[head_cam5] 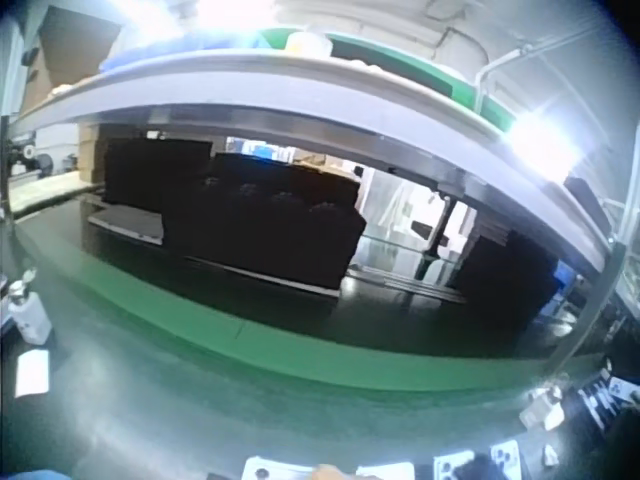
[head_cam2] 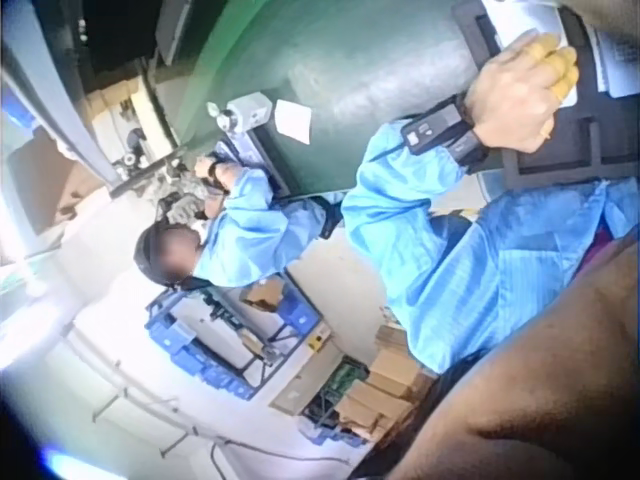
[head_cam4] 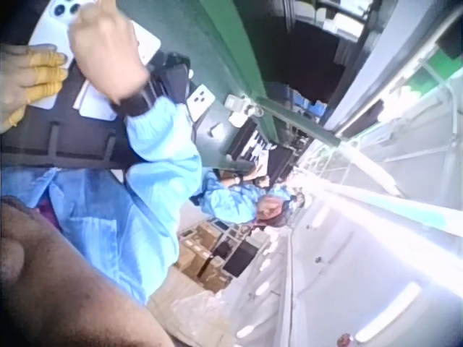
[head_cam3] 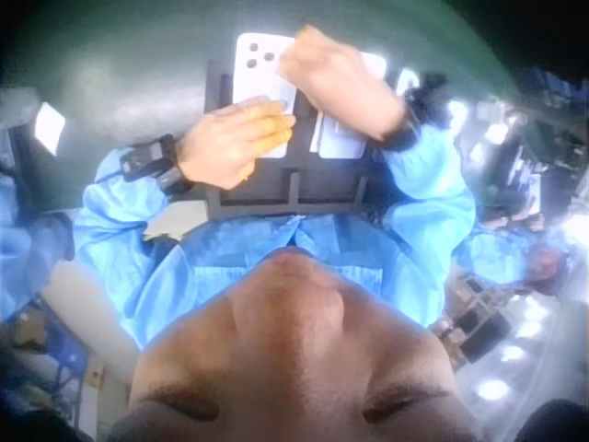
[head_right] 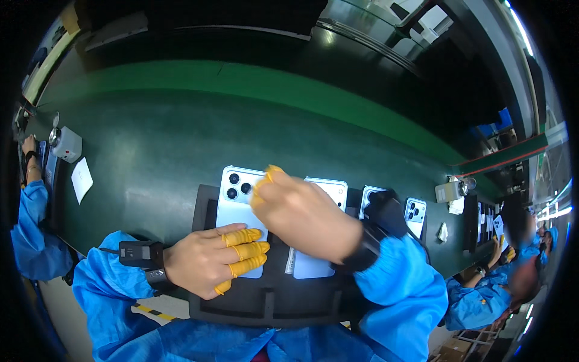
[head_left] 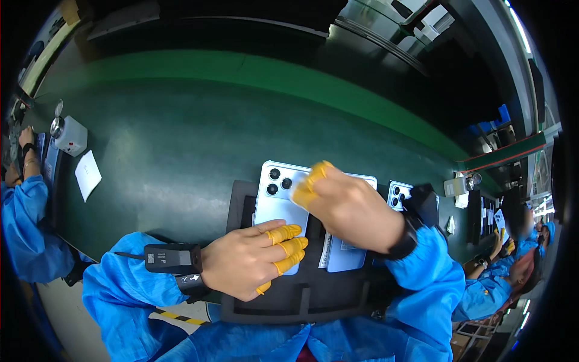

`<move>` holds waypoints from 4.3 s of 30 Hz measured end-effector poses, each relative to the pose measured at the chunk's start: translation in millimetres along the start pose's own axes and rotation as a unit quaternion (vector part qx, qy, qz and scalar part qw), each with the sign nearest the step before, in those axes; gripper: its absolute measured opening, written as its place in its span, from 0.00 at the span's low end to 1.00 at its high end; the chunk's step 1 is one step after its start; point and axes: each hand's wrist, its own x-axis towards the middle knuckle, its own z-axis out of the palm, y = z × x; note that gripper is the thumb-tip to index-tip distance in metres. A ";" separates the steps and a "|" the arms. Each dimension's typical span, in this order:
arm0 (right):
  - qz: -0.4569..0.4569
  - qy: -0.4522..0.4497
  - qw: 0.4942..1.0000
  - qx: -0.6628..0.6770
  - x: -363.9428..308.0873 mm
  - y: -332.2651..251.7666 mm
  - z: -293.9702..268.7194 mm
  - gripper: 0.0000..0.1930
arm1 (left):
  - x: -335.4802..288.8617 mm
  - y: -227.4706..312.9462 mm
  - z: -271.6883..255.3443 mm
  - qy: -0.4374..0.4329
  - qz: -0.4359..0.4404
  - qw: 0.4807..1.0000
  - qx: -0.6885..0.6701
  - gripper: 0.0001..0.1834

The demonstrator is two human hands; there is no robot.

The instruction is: Inspecting and wiping the camera lenses and back surfaces of smartphones on a factory assembly line.

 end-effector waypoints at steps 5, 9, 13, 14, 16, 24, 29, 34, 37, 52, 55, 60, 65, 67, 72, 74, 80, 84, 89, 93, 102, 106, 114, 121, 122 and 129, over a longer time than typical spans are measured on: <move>0.017 -0.040 0.999 0.023 -0.8 -6.9 -11.0 0.06 | 0.6 1.7 1.7 0.008 -0.004 1.000 0.007 0.32; -0.040 0.097 0.994 0.020 35.8 5.1 13.9 0.07 | 5.6 -4.3 0.3 0.015 0.024 1.000 -0.004 0.31; -0.019 -0.008 1.000 0.023 5.2 -7.5 -0.8 0.08 | 0.2 -1.1 1.3 0.040 0.011 0.999 0.008 0.30; -0.002 -0.052 0.998 0.030 -2.7 -11.8 -6.8 0.08 | -1.5 2.2 1.9 0.046 -0.003 0.999 0.007 0.30; 0.021 -0.093 0.995 0.017 -13.5 -12.3 -15.9 0.09 | 2.3 2.3 0.5 0.040 -0.002 0.999 0.014 0.31; -0.061 0.069 0.996 -0.006 26.0 -14.2 18.7 0.07 | 2.1 -0.9 0.8 0.017 -0.002 1.000 -0.021 0.31; -0.010 -0.031 0.999 -0.029 -12.3 -14.0 -7.1 0.07 | 2.7 2.3 5.5 0.062 0.004 0.998 0.012 0.28; -0.031 0.067 0.997 -0.002 20.2 -15.3 3.0 0.10 | 4.2 1.5 1.7 0.017 -0.005 1.000 -0.010 0.32; -0.053 0.066 0.996 -0.011 25.9 -16.1 13.2 0.13 | 2.4 -1.0 3.4 0.024 -0.003 0.999 -0.025 0.31; -0.073 0.048 0.996 0.005 4.9 -11.0 13.1 0.11 | 0.7 0.6 5.3 0.036 0.000 0.999 -0.016 0.26; -0.044 -0.019 0.999 -0.019 -9.6 -9.6 -2.9 0.12 | 1.4 1.5 3.9 0.065 0.006 0.998 0.004 0.26; -0.055 0.039 0.997 0.032 9.0 -11.3 11.3 0.13 | 3.0 0.9 -0.4 -0.002 -0.014 0.999 -0.036 0.27; -0.061 -0.005 0.997 0.055 1.4 -9.9 1.9 0.13 | -1.6 0.1 3.2 0.030 -0.004 0.999 -0.035 0.28; -0.045 -0.024 0.998 0.030 -10.4 -7.5 -1.7 0.14 | 1.2 0.5 1.0 0.070 0.014 0.997 -0.007 0.28; -0.051 0.032 0.998 0.025 10.4 -10.4 3.8 0.13 | 2.7 0.2 1.8 0.037 0.004 0.999 -0.008 0.30; -0.070 0.033 0.997 0.015 17.6 -14.0 6.0 0.10 | 3.4 0.0 1.3 0.005 0.000 1.000 -0.015 0.32; -0.029 -0.041 0.999 0.006 -9.2 -2.6 -10.1 0.13 | -0.2 2.6 -1.4 0.048 -0.016 0.998 0.023 0.31; -0.038 0.103 0.994 0.016 11.0 5.6 -5.5 0.08 | 4.3 0.8 0.0 0.039 0.007 0.999 0.020 0.30; -0.016 0.074 0.997 -0.002 29.3 9.1 18.2 0.07 | 3.7 -4.6 1.9 0.025 0.021 0.999 -0.006 0.29; 0.028 -0.020 0.999 0.022 -5.9 -7.8 -1.5 0.20 | 1.7 2.2 0.2 0.040 -0.003 0.999 0.008 0.29; -0.067 0.090 0.993 0.024 20.3 -14.1 24.1 0.10 | 1.3 -2.1 0.1 -0.063 -0.035 0.996 -0.057 0.27; -0.037 0.009 0.999 -0.032 -8.7 -10.7 -1.2 0.09 | 1.0 0.3 -2.1 0.061 0.013 0.998 0.001 0.27; -0.029 0.105 0.993 0.035 8.5 -8.4 0.9 0.15 | 2.8 -0.9 2.4 0.039 0.011 0.999 -0.011 0.28; -0.052 0.034 0.998 -0.013 -1.4 -16.1 10.2 0.14 | -0.6 0.0 1.9 0.036 0.006 0.999 -0.022 0.29; -0.029 0.019 0.999 -0.029 -10.9 -16.3 5.1 0.10 | -0.6 1.0 3.1 0.039 0.001 0.999 -0.024 0.29; 0.040 0.105 0.994 -0.008 14.0 4.6 -6.0 0.08 | 6.0 -0.1 2.3 0.022 -0.001 1.000 -0.003 0.28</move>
